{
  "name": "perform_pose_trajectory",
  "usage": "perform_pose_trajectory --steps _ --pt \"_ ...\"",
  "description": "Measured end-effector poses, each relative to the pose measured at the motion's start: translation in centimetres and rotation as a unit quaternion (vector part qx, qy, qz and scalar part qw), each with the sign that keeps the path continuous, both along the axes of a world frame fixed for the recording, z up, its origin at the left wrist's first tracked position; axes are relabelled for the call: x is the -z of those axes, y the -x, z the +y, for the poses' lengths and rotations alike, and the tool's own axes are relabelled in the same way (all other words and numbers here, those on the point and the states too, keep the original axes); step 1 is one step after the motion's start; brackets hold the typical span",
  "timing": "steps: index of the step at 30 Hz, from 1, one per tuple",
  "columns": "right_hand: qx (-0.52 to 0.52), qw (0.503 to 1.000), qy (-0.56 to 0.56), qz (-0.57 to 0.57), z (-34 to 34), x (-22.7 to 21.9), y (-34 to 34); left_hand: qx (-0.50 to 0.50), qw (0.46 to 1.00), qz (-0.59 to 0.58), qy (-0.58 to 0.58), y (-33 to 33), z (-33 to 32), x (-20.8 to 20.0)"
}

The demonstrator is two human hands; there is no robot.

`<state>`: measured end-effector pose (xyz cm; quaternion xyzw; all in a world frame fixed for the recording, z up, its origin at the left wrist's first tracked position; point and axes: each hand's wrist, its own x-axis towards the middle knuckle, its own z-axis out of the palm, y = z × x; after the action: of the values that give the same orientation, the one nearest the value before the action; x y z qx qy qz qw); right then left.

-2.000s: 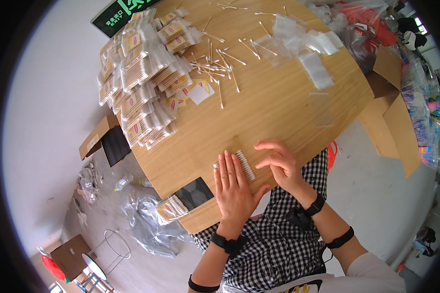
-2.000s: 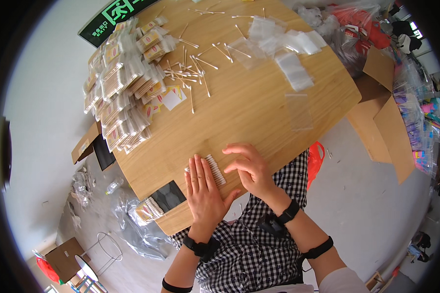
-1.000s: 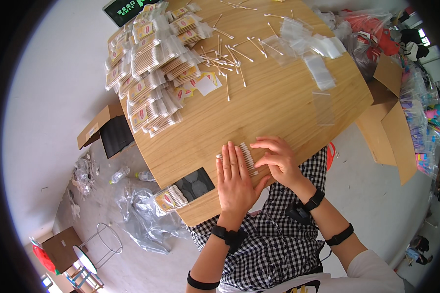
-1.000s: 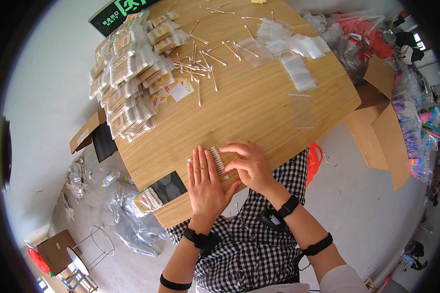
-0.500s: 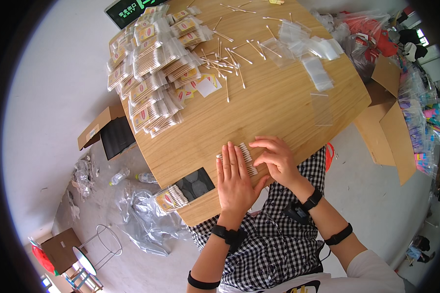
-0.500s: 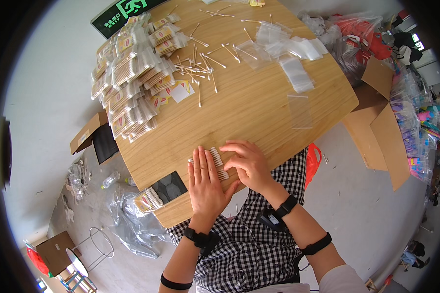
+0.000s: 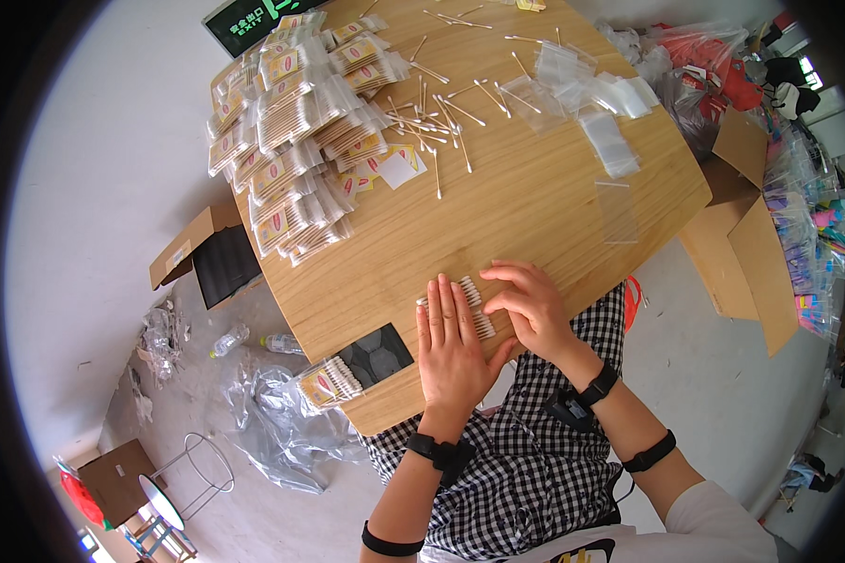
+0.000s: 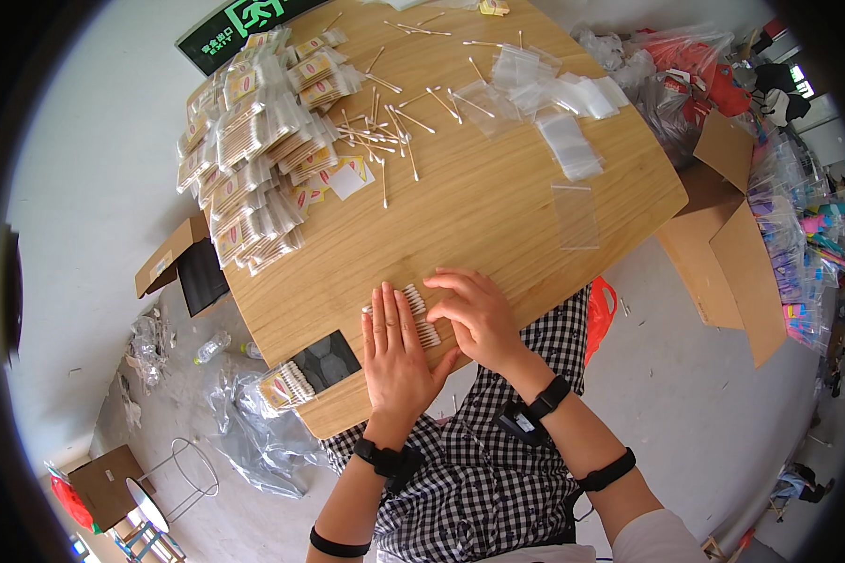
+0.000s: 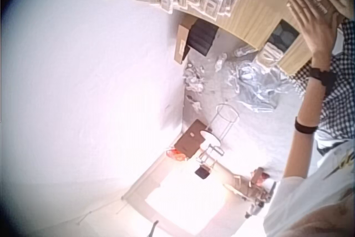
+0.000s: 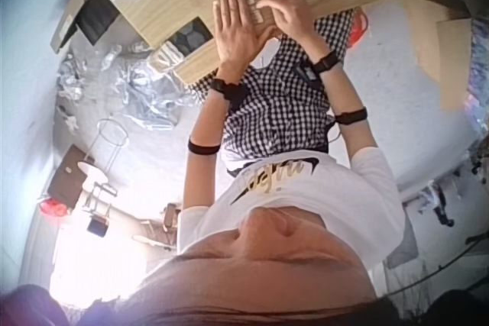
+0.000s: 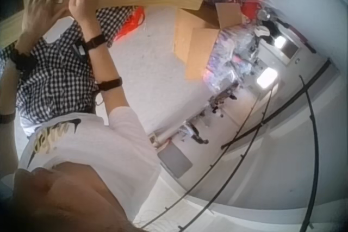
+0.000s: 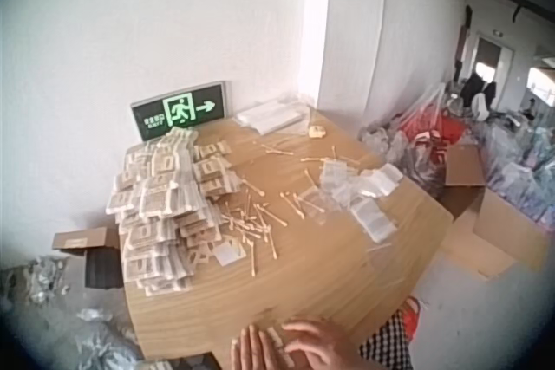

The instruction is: Organizing and placing cotton swabs into small plastic bags.

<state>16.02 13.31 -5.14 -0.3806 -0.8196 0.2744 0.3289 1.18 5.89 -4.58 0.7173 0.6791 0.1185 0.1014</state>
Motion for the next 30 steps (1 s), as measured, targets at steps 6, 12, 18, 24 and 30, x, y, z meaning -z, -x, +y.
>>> perform_pose_trajectory --steps 6,12,18,24,30 --pt "0.024 1.000 0.015 0.012 -0.1 -0.1 0.2 -0.002 1.000 -0.002 -0.001 0.0 0.0 -0.1" --pt "0.018 1.000 -0.003 -0.020 0.0 -0.4 0.4 -0.003 1.000 0.000 -0.005 0.0 0.1 0.0" --pt "0.022 1.000 0.001 -0.021 0.0 -0.7 0.6 -0.001 1.000 -0.001 -0.010 0.1 0.2 -0.2" --pt "0.084 0.996 0.015 0.030 0.6 0.1 1.7 0.000 1.000 -0.026 -0.004 0.0 0.1 -0.2" --pt "0.108 0.994 -0.011 0.027 0.9 0.1 2.4 0.000 1.000 -0.022 -0.010 -0.1 0.1 -0.2"
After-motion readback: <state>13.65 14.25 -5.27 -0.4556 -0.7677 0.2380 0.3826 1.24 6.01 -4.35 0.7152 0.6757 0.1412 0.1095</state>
